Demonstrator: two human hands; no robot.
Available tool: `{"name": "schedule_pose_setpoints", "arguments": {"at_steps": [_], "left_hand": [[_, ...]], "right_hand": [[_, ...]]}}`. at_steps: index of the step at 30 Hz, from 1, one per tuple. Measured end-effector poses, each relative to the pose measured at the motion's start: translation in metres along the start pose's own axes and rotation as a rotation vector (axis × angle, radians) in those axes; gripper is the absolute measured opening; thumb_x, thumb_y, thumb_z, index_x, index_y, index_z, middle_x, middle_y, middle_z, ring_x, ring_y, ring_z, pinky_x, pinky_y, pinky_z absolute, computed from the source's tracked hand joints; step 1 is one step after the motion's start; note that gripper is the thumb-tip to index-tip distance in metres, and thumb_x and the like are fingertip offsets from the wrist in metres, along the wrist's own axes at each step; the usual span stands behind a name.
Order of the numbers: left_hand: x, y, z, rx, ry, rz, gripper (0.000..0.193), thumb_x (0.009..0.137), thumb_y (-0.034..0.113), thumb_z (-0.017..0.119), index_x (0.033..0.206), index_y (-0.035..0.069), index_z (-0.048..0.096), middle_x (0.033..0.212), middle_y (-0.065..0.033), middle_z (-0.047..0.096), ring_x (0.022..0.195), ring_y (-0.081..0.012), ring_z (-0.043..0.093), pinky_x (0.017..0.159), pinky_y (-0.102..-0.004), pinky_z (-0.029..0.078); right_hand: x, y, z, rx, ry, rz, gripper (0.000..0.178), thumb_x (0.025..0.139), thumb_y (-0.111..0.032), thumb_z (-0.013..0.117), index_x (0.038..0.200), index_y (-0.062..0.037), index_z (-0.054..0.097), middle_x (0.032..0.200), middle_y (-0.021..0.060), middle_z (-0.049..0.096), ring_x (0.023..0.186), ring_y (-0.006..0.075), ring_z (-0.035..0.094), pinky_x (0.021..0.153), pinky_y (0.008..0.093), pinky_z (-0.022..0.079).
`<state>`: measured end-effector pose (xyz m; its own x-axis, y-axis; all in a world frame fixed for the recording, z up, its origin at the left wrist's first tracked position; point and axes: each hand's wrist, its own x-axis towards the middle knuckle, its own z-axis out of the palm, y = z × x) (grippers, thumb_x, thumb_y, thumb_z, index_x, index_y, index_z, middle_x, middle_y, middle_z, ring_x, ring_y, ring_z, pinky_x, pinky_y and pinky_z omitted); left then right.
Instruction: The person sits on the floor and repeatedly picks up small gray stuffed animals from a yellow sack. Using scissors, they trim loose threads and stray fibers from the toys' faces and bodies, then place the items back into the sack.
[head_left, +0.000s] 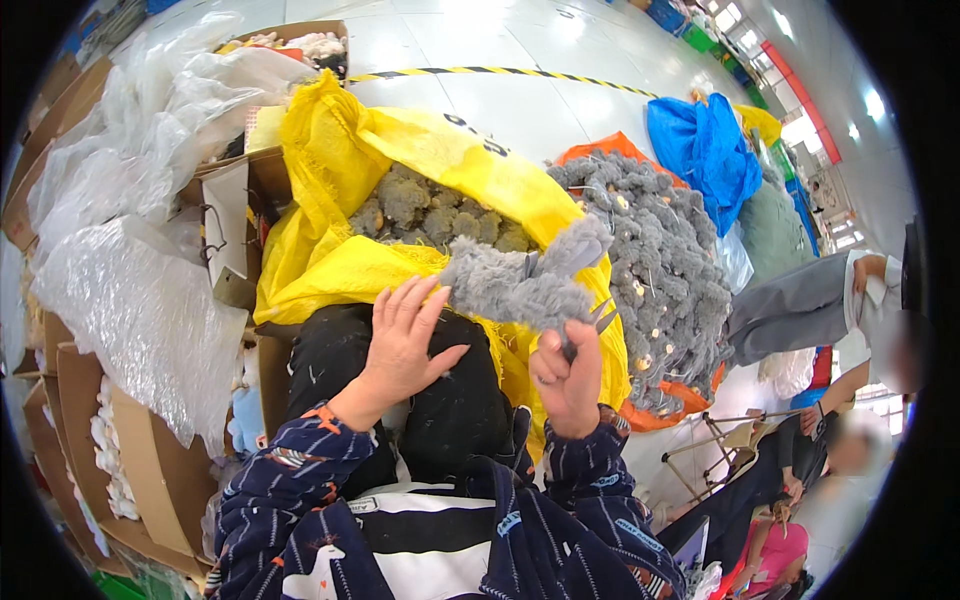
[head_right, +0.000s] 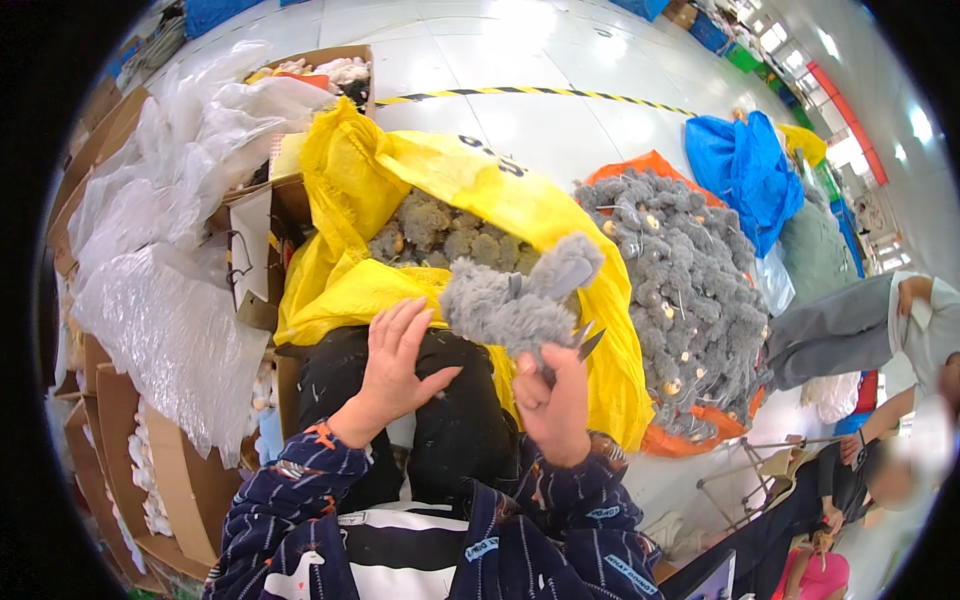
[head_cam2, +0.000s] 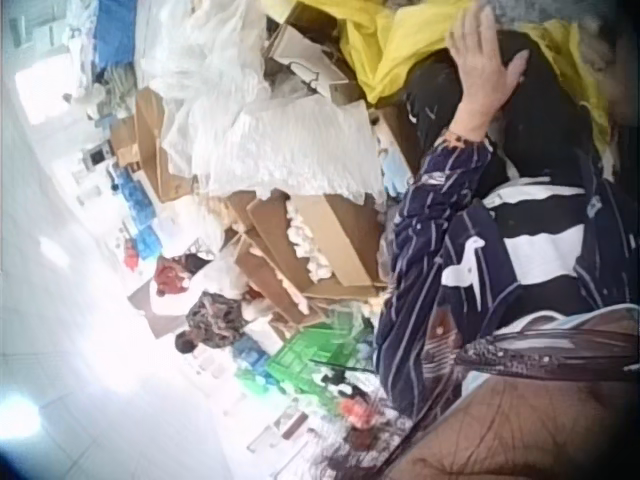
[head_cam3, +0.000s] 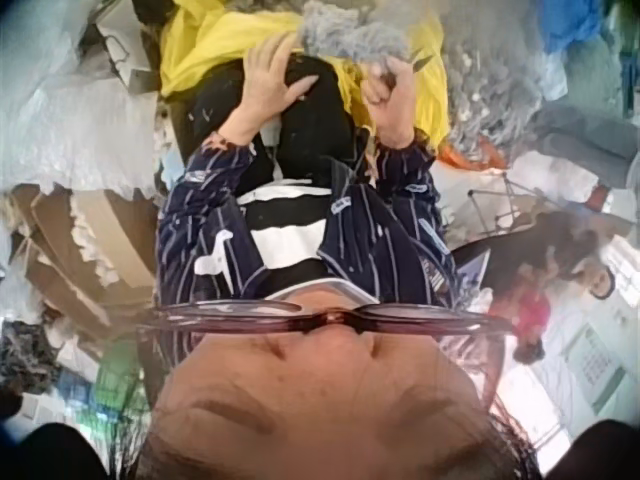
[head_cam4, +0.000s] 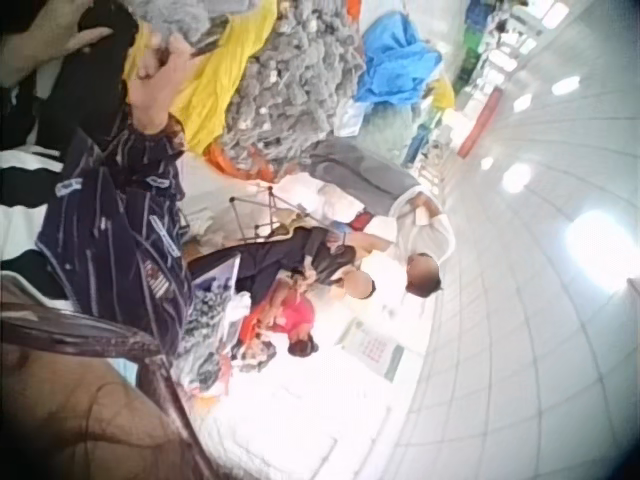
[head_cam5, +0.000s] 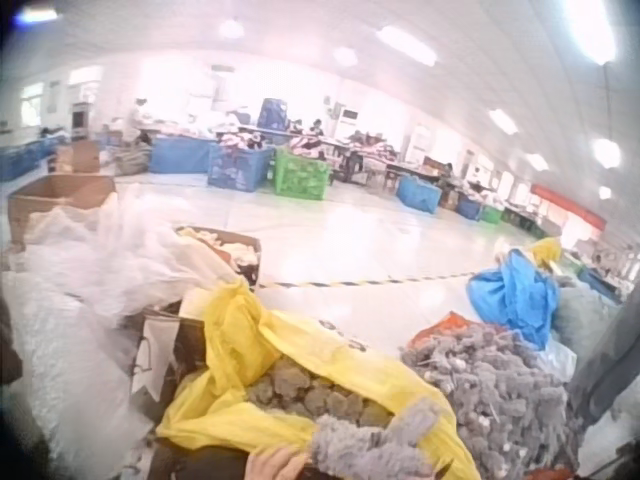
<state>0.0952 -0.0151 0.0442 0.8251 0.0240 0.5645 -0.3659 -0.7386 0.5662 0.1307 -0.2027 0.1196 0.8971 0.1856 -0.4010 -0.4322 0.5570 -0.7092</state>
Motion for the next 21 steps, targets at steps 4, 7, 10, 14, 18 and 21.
{"name": "schedule_pose_setpoints", "arguments": {"at_steps": [4, 7, 10, 14, 18, 21], "left_hand": [[-0.004, -0.002, -0.001, 0.031, 0.049, -0.01, 0.076, 0.06, 0.024, 0.075, 0.125, 0.007, 0.039, 0.13, -0.0128, 0.04, 0.121, -0.0316, 0.035, 0.1, -0.0482, 0.019], [-0.004, -0.012, -0.004, -0.109, 0.149, -0.022, 0.073, 0.059, 0.021, 0.075, 0.122, 0.007, 0.04, 0.121, -0.0101, 0.049, 0.115, -0.0299, 0.043, 0.101, -0.0494, 0.017], [-0.006, -0.012, -0.012, -0.398, 0.104, -0.103, 0.068, 0.059, 0.014, 0.075, 0.118, 0.006, 0.043, 0.113, -0.0119, 0.053, 0.107, -0.0267, 0.051, 0.097, -0.0425, 0.029], [-0.01, -0.022, -0.017, -0.939, -0.004, -0.418, 0.06, 0.065, 0.009, 0.073, 0.116, 0.002, 0.043, 0.105, -0.0071, 0.057, 0.098, -0.0154, 0.054, 0.087, -0.0296, 0.042], [-0.004, -0.019, -0.032, -1.213, -0.073, -0.538, 0.053, 0.068, 0.008, 0.072, 0.114, 0.001, 0.047, 0.101, -0.0043, 0.058, 0.091, -0.0123, 0.055, 0.083, -0.027, 0.044], [-0.008, -0.022, -0.032, -1.248, -0.137, -0.525, 0.052, 0.068, 0.008, 0.072, 0.114, 0.001, 0.048, 0.1, -0.0035, 0.058, 0.091, -0.0113, 0.054, 0.083, -0.0262, 0.043]], "right_hand": [[-0.033, 0.022, 0.033, -0.068, -0.252, 0.15, 0.016, 0.082, -0.023, 0.047, 0.093, -0.0103, 0.049, 0.056, -0.001, 0.047, 0.035, 0.006, 0.027, 0.037, 0.0201, 0.024], [-0.049, 0.027, 0.051, -0.044, -0.385, 0.259, 0.021, 0.081, -0.019, 0.048, 0.098, -0.007, 0.048, 0.06, 0.0032, 0.049, 0.037, 0.005, 0.029, 0.038, 0.0181, 0.024], [-0.052, 0.018, 0.066, -0.189, -0.371, 0.222, 0.02, 0.081, -0.013, 0.051, 0.1, -0.0059, 0.049, 0.068, 0.007, 0.054, 0.04, 0.0038, 0.031, 0.039, 0.0166, 0.025], [-0.058, 0.006, 0.061, -0.392, -0.506, -0.292, 0.015, 0.083, -0.002, 0.05, 0.097, -0.0039, 0.055, 0.073, 0.0121, 0.06, 0.042, 0.0045, 0.035, 0.039, 0.0178, 0.026], [-0.034, 0.001, 0.058, -0.768, -0.238, -0.523, 0.009, 0.084, -0.007, 0.056, 0.087, 0.0013, 0.058, 0.074, 0.0046, 0.059, 0.066, 0.0074, 0.053, 0.06, 0.0191, 0.041], [0.005, 0.018, 0.049, -0.905, -0.169, -0.463, 0.013, 0.082, -0.01, 0.061, 0.088, 0.0011, 0.058, 0.075, 0.0005, 0.058, 0.066, 0.0044, 0.05, 0.059, 0.0184, 0.04]]}}
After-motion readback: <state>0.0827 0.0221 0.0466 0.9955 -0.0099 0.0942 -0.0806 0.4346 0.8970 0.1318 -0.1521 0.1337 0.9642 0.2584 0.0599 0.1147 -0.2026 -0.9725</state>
